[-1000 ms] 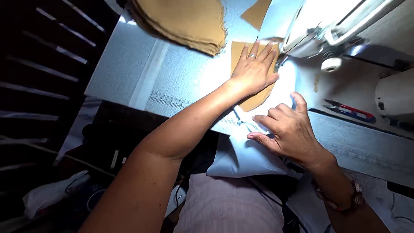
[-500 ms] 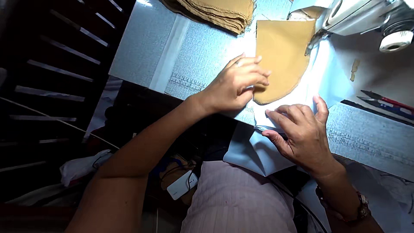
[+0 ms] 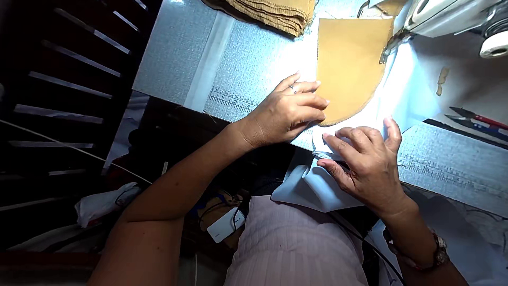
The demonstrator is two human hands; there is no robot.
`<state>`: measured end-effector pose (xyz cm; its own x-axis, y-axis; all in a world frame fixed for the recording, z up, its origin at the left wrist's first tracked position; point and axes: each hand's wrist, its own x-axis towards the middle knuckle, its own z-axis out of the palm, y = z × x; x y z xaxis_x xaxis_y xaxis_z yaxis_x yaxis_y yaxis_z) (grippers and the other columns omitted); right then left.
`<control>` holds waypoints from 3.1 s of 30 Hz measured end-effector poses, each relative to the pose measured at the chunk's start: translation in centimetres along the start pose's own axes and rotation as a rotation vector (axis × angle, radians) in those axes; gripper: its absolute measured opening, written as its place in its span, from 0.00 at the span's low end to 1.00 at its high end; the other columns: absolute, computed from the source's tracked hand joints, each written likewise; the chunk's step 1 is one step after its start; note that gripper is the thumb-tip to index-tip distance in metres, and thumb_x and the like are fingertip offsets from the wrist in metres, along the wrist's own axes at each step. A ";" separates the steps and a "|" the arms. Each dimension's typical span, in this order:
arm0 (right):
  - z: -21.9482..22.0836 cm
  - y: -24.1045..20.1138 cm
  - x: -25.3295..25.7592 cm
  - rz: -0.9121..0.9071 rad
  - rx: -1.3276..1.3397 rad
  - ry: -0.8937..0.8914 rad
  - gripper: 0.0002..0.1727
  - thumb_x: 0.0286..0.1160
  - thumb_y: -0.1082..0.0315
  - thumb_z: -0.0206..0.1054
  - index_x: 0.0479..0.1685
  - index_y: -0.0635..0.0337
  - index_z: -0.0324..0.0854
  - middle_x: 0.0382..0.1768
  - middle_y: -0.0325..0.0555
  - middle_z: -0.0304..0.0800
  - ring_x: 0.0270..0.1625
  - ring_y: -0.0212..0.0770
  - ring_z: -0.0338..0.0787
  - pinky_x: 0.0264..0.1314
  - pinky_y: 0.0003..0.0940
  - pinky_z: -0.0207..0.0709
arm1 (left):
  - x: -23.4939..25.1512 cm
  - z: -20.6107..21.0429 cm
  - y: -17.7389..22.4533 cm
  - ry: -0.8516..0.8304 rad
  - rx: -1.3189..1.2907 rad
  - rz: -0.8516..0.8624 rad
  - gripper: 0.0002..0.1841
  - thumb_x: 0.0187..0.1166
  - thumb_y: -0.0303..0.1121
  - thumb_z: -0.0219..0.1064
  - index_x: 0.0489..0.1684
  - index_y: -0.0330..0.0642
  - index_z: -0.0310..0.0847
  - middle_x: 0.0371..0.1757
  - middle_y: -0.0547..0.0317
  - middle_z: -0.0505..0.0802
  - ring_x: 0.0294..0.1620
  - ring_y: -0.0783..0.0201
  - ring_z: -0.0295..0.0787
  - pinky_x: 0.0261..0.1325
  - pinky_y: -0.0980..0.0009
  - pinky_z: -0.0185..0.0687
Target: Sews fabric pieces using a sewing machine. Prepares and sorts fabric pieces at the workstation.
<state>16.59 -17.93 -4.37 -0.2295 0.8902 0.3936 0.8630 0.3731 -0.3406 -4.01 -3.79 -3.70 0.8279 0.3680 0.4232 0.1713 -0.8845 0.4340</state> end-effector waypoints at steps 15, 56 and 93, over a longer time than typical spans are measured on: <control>-0.1 2.2 0.7 0.102 -0.243 0.048 0.44 0.84 0.29 0.41 0.68 0.56 0.88 0.65 0.48 0.92 0.59 0.54 0.90 0.85 0.75 0.42 | -0.6 0.0 -0.4 -0.108 0.131 0.093 0.23 0.78 0.37 0.51 0.59 0.44 0.93 0.64 0.55 0.94 0.77 0.42 0.81 0.84 0.31 0.51; -3.4 9.0 4.3 0.246 -0.176 -0.172 0.38 0.89 0.39 0.45 0.76 0.61 0.80 0.79 0.59 0.78 0.87 0.68 0.68 0.86 0.81 0.37 | 10.2 5.3 -0.7 -0.030 0.163 -0.261 0.25 0.80 0.36 0.48 0.64 0.43 0.91 0.62 0.50 0.92 0.78 0.39 0.75 0.83 0.23 0.28; 0.1 3.5 -0.2 0.233 -0.208 -0.070 0.43 0.85 0.34 0.43 0.82 0.60 0.74 0.84 0.67 0.70 0.89 0.72 0.63 0.83 0.85 0.35 | -3.0 -3.7 4.3 0.364 -0.270 -0.543 0.49 0.70 0.19 0.71 0.93 0.34 0.41 0.39 0.59 0.90 0.34 0.74 0.87 0.41 0.81 0.84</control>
<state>19.57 -16.76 -5.71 -0.0395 0.9639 0.2633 0.9678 0.1025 -0.2300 -7.76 -7.61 -0.18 0.4238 0.8512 0.3097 0.3317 -0.4640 0.8214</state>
